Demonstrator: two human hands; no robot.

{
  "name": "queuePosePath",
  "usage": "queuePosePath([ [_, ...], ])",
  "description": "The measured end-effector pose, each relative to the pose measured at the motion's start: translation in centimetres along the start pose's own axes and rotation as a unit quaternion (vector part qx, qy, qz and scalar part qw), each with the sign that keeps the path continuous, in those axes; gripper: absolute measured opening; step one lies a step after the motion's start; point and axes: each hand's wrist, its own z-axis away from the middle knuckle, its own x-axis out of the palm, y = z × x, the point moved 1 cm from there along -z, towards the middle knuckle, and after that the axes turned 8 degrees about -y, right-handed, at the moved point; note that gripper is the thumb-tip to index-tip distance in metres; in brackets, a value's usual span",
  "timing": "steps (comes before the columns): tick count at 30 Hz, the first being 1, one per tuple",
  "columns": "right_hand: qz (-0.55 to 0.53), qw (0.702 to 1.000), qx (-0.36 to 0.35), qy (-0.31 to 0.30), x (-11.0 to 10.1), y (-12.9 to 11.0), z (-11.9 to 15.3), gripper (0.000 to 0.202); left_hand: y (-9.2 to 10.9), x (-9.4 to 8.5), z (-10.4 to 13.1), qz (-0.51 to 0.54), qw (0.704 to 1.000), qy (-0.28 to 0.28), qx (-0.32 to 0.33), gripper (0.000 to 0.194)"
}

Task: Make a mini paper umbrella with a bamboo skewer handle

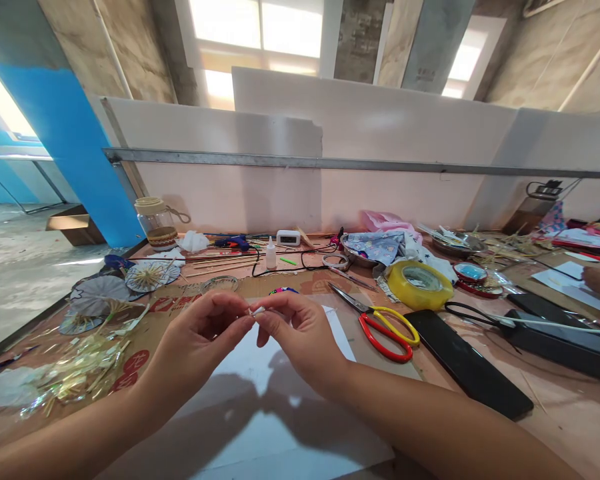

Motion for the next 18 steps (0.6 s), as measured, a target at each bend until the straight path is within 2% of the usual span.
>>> queuePosePath([
  [2, -0.001, 1.0, 0.008, 0.001, 0.0, 0.1, 0.1, 0.018, 0.0, -0.1, 0.1, -0.034, 0.999, 0.004, 0.039, 0.011],
  [6, -0.003, 1.0, 0.016, 0.003, 0.0, 0.4, 0.2, 0.023, 0.0, -0.5, 0.0, -0.125, 0.983, 0.008, 0.135, 0.019],
  [10, 0.011, 1.0, 0.02, 0.005, -0.1, 0.5, 0.3, 0.026, 0.3, -0.8, -0.3, -0.145, 0.969, 0.004, 0.202, 0.019],
  [14, 0.011, 1.0, 0.023, -0.001, -0.1, 0.5, 0.3, 0.028, 0.9, -0.8, -0.2, -0.172, 0.968, 0.002, 0.183, 0.016],
  [18, -0.01, 1.0, 0.008, -0.014, 0.1, 0.5, 0.5, 0.027, 1.2, -0.7, -0.1, -0.169, 0.976, -0.02, 0.133, 0.012],
])
